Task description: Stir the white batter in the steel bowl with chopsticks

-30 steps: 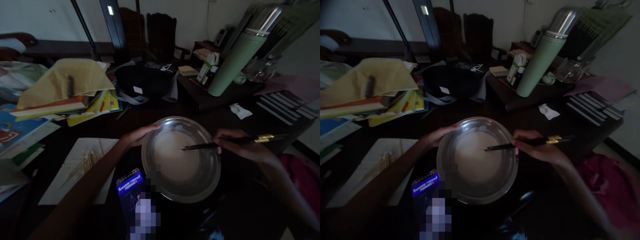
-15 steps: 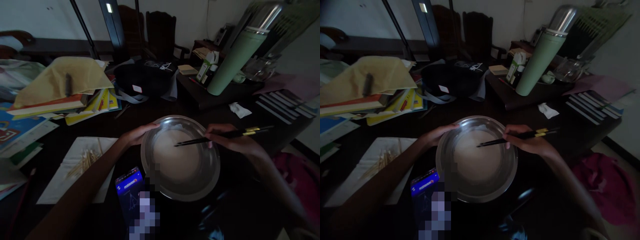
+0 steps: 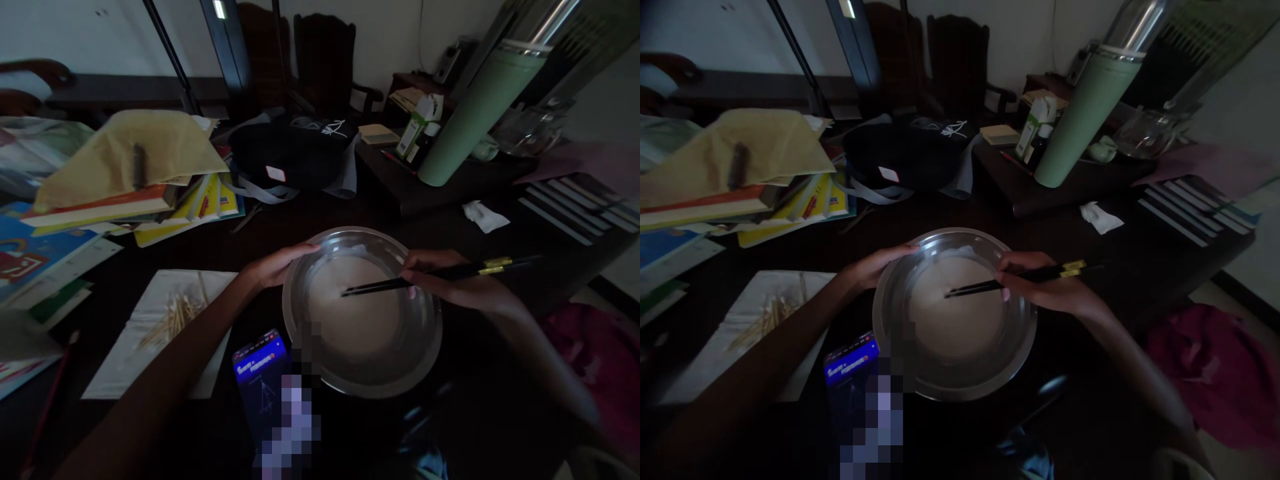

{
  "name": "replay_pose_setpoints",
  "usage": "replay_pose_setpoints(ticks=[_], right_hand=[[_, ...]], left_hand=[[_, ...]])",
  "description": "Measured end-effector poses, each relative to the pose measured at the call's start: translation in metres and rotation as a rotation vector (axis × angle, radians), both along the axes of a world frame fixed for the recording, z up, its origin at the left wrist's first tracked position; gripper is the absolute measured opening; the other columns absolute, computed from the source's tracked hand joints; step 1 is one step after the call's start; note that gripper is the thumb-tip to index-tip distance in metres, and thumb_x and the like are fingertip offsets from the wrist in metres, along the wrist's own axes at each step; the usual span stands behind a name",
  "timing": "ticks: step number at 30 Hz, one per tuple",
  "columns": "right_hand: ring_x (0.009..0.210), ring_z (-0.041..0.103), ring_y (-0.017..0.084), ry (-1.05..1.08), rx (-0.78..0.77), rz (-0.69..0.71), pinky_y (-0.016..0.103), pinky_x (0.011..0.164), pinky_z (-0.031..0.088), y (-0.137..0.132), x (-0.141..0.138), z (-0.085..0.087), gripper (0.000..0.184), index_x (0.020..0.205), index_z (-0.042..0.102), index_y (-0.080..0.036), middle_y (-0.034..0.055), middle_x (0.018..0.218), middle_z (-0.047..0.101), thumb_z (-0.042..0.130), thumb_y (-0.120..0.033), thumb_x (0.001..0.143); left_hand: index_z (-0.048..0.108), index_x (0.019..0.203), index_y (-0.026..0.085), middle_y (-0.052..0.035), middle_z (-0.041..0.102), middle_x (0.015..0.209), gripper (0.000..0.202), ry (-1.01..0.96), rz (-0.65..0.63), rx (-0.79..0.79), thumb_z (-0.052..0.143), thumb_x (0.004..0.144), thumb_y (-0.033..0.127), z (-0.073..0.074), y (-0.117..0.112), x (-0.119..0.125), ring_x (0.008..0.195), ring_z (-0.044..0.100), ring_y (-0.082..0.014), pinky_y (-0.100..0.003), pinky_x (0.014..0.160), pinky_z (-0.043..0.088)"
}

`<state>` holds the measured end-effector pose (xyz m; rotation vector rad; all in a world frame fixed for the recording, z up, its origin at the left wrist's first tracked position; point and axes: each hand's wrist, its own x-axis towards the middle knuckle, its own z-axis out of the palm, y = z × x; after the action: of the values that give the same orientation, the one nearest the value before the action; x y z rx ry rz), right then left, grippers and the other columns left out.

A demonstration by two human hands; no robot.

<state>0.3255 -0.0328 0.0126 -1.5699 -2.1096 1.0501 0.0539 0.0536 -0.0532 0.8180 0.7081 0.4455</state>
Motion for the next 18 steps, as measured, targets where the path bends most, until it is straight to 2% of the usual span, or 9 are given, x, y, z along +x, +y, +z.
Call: replay_pose_setpoints(ticks=[4, 7, 9, 14, 18], right_hand=[[0.066, 0.058, 0.011, -0.04, 0.039, -0.057, 0.025, 0.064, 0.042, -0.016, 0.023, 0.004, 0.023, 0.068, 0.057, -0.02, -0.0013, 0.066, 0.062, 0.05, -0.034, 0.085], [0.063, 0.059, 0.01, -0.038, -0.01, 0.007, 0.024, 0.061, 0.043, -0.036, 0.027, 0.005, 0.022, 0.067, 0.057, -0.02, -0.0013, 0.064, 0.062, 0.05, -0.032, 0.084], [0.061, 0.06, 0.01, -0.017, -0.05, 0.068, 0.023, 0.059, 0.044, -0.041, 0.019, 0.003, 0.02, 0.067, 0.058, -0.02, -0.0017, 0.062, 0.062, 0.052, -0.031, 0.083], [0.064, 0.06, 0.01, 0.016, -0.036, 0.068, 0.022, 0.058, 0.043, -0.012, -0.012, -0.003, 0.018, 0.075, 0.059, -0.02, -0.0019, 0.067, 0.065, 0.052, -0.034, 0.083], [0.066, 0.057, 0.011, -0.017, 0.058, -0.027, 0.024, 0.06, 0.042, 0.001, -0.001, 0.001, 0.024, 0.072, 0.058, -0.019, -0.0004, 0.069, 0.062, 0.049, -0.037, 0.085]], left_hand=[[0.061, 0.11, 0.016, -0.0028, 0.07, 0.079, 0.03, -0.035, -0.019, 0.001, 0.057, 0.081, 0.024, 0.0, 0.0, -0.001, 0.071, 0.063, -0.0111, -0.021, 0.069, 0.048], [0.061, 0.11, 0.016, -0.0031, 0.07, 0.079, 0.031, -0.052, -0.028, -0.001, 0.058, 0.08, 0.025, 0.0, 0.0, -0.001, 0.072, 0.063, -0.0113, -0.022, 0.071, 0.048], [0.061, 0.109, 0.016, -0.0028, 0.07, 0.079, 0.031, -0.052, -0.024, 0.003, 0.059, 0.08, 0.026, -0.001, 0.0, -0.001, 0.072, 0.063, -0.0114, -0.022, 0.072, 0.048], [0.062, 0.107, 0.016, -0.0025, 0.07, 0.081, 0.031, -0.022, -0.015, 0.003, 0.06, 0.079, 0.026, -0.003, 0.002, -0.001, 0.075, 0.064, -0.0124, -0.023, 0.072, 0.049], [0.063, 0.105, 0.015, -0.0017, 0.07, 0.075, 0.028, -0.034, -0.008, -0.011, 0.059, 0.079, 0.024, -0.003, 0.001, 0.0, 0.067, 0.063, -0.0106, -0.02, 0.066, 0.049]])
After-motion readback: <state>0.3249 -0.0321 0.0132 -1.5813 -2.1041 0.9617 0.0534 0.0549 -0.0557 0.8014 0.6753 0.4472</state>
